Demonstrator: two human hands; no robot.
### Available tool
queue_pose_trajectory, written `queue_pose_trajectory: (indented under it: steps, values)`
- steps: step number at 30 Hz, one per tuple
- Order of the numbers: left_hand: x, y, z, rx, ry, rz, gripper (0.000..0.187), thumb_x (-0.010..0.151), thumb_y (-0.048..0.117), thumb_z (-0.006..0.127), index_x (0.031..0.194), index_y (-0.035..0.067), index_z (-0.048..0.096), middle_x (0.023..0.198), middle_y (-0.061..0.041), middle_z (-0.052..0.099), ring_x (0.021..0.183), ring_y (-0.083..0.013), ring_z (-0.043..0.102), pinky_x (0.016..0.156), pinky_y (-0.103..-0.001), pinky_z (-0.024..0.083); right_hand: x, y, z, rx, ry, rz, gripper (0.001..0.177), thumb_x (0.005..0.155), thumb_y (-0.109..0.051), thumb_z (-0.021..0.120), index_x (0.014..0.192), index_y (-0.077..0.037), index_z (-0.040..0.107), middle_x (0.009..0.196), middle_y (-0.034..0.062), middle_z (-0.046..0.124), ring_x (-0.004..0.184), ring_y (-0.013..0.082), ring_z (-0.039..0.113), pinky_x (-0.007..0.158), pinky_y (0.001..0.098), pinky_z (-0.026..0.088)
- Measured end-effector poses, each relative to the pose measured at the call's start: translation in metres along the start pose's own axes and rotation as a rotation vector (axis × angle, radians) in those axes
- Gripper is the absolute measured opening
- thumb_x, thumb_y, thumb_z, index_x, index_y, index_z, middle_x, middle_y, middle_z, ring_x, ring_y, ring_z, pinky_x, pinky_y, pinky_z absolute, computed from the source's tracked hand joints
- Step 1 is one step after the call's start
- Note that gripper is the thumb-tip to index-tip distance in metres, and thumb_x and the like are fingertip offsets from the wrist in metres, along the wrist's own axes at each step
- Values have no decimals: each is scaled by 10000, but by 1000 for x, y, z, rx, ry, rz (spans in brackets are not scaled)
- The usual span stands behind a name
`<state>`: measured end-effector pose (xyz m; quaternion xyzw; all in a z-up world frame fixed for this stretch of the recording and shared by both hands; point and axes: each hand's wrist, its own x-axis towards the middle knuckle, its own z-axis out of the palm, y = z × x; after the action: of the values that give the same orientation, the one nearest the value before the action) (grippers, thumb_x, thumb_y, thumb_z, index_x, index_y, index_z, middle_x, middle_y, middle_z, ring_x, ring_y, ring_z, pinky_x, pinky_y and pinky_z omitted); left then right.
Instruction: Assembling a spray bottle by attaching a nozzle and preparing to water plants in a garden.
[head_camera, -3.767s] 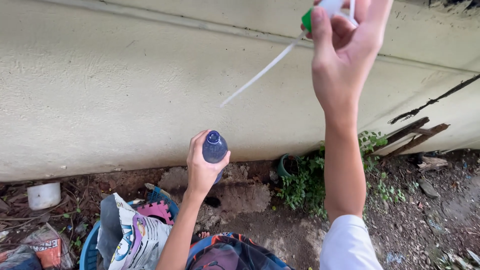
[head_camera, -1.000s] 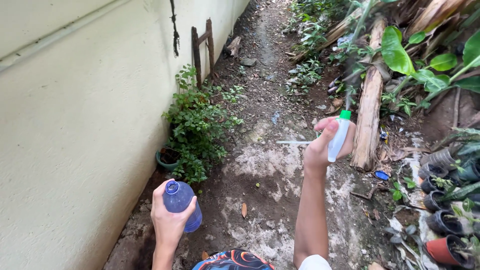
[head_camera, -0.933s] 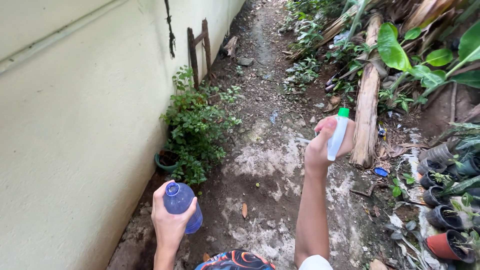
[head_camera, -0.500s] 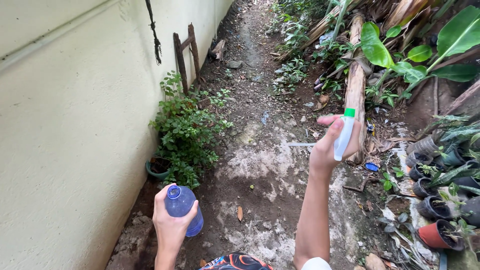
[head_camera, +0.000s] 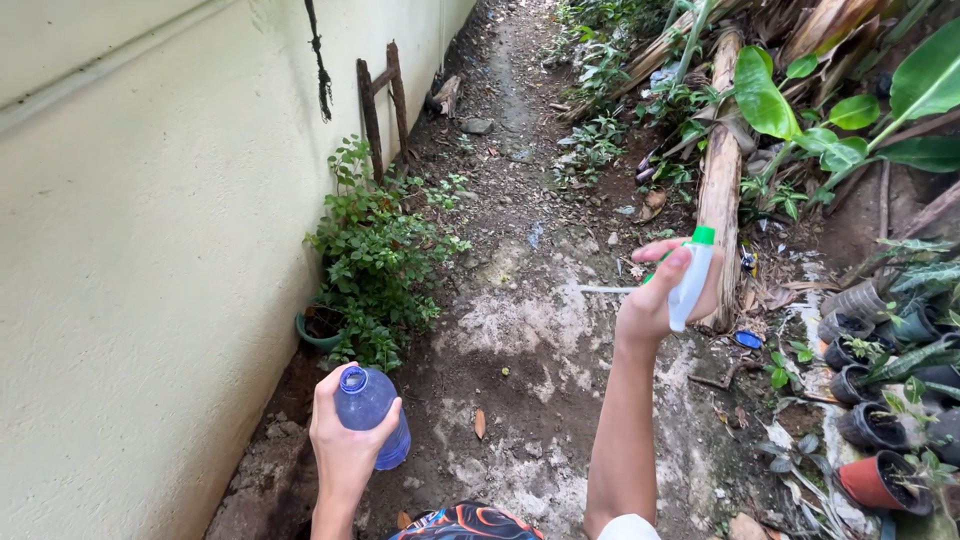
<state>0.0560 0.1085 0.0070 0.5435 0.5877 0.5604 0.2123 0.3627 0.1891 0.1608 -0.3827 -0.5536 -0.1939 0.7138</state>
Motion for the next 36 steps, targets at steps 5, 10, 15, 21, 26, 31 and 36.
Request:
queue_pose_trajectory:
  steps: [5, 10, 15, 21, 26, 31, 36]
  values:
    - [-6, 12, 0, 24, 39, 85, 716, 651, 125, 901, 1275, 62, 555, 1223, -149, 648, 1101, -294, 667, 967, -399, 537, -23, 8, 3, 335, -61, 326, 341, 1141, -345, 466, 1007, -38, 528, 872, 91, 610, 816, 202, 653, 788, 385, 576]
    - [-7, 18, 0, 8, 76, 172, 732, 658, 137, 903, 1286, 47, 537, 1252, -158, 626, 1147, -308, 652, 1001, -395, 519, -45, 9, 34, 888, -199, 665, 297, 1126, -299, 512, 1056, -13, 547, 825, 89, 588, 766, 199, 613, 708, 374, 539]
    - [-21, 29, -3, -11, 104, 74, 721, 671, 129, 902, 1293, 46, 546, 1245, -148, 641, 1135, -298, 667, 986, -387, 534, -83, 16, 56, 916, -302, 718, 333, 1145, -298, 550, 1034, 16, 560, 789, 77, 545, 709, 186, 553, 636, 351, 482]
    - [-38, 21, -5, 50, 155, 20, 713, 669, 135, 902, 1281, 44, 549, 1258, -161, 634, 1148, -315, 667, 987, -391, 534, -55, -43, 73, 806, -550, 515, 417, 1042, -396, 496, 1039, 19, 532, 857, 113, 603, 827, 228, 636, 776, 366, 534]
    - [-50, 22, 0, 90, 168, 32, 712, 682, 132, 896, 1295, 45, 544, 1290, -177, 607, 1167, -325, 655, 999, -388, 538, -95, -13, 78, 1171, -491, 888, 390, 1125, -369, 539, 1058, 14, 563, 813, 100, 575, 741, 224, 579, 682, 371, 490]
    - [-57, 24, 7, 76, 200, 9, 682, 710, 129, 897, 1288, 53, 542, 1302, -166, 603, 1178, -308, 654, 1010, -381, 542, -43, -55, 79, 1267, -526, 852, 388, 1104, -386, 543, 1150, 0, 550, 909, 145, 613, 878, 271, 615, 844, 407, 529]
    - [-43, 24, 10, 49, 259, -47, 704, 705, 143, 905, 1299, 52, 538, 1304, -159, 606, 1180, -305, 653, 1031, -394, 525, 6, -94, 76, 1452, -468, 744, 418, 1128, -395, 569, 1140, 23, 572, 919, 160, 608, 803, 266, 566, 712, 356, 458]
